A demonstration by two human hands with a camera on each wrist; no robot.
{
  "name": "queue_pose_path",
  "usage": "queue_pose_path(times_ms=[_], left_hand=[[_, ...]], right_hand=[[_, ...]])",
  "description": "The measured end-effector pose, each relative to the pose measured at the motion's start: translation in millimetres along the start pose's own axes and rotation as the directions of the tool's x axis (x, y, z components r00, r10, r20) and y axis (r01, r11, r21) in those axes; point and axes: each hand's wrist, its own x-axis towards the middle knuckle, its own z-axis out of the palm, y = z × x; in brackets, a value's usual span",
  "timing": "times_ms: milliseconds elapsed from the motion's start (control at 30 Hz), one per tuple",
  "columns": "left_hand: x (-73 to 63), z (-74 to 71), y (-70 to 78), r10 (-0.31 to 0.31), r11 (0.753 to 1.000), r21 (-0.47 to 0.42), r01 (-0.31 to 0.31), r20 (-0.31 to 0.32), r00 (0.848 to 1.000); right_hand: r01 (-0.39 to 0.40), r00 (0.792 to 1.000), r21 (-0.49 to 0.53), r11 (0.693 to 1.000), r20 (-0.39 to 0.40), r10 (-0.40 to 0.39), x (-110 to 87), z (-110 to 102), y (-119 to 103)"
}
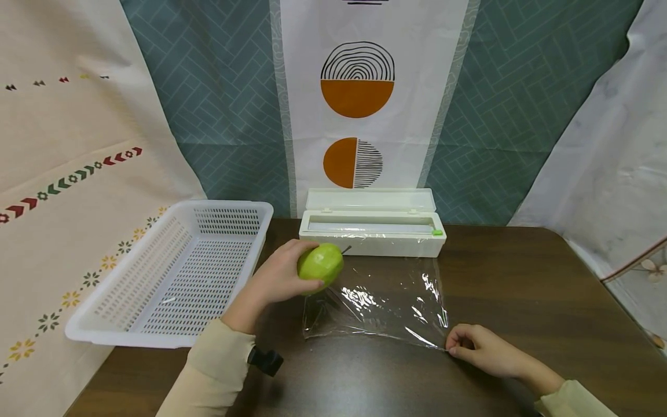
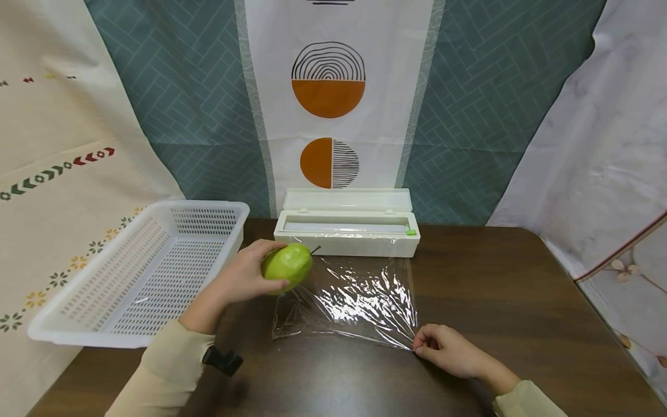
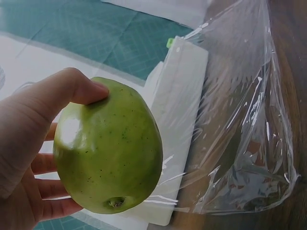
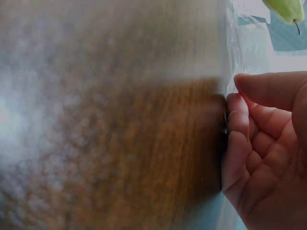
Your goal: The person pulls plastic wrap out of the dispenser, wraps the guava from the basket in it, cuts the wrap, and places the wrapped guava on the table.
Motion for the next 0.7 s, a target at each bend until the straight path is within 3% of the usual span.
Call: queue_pose_path(times_ms=[700], left_hand=[[14.3, 22.3, 4.7, 0.028, 1.000, 0.012, -0.028, 0.035, 0.999]], right_hand=[[-0.009, 1.000, 0.012, 1.000, 0.001, 0.009, -0.8, 0, -2]])
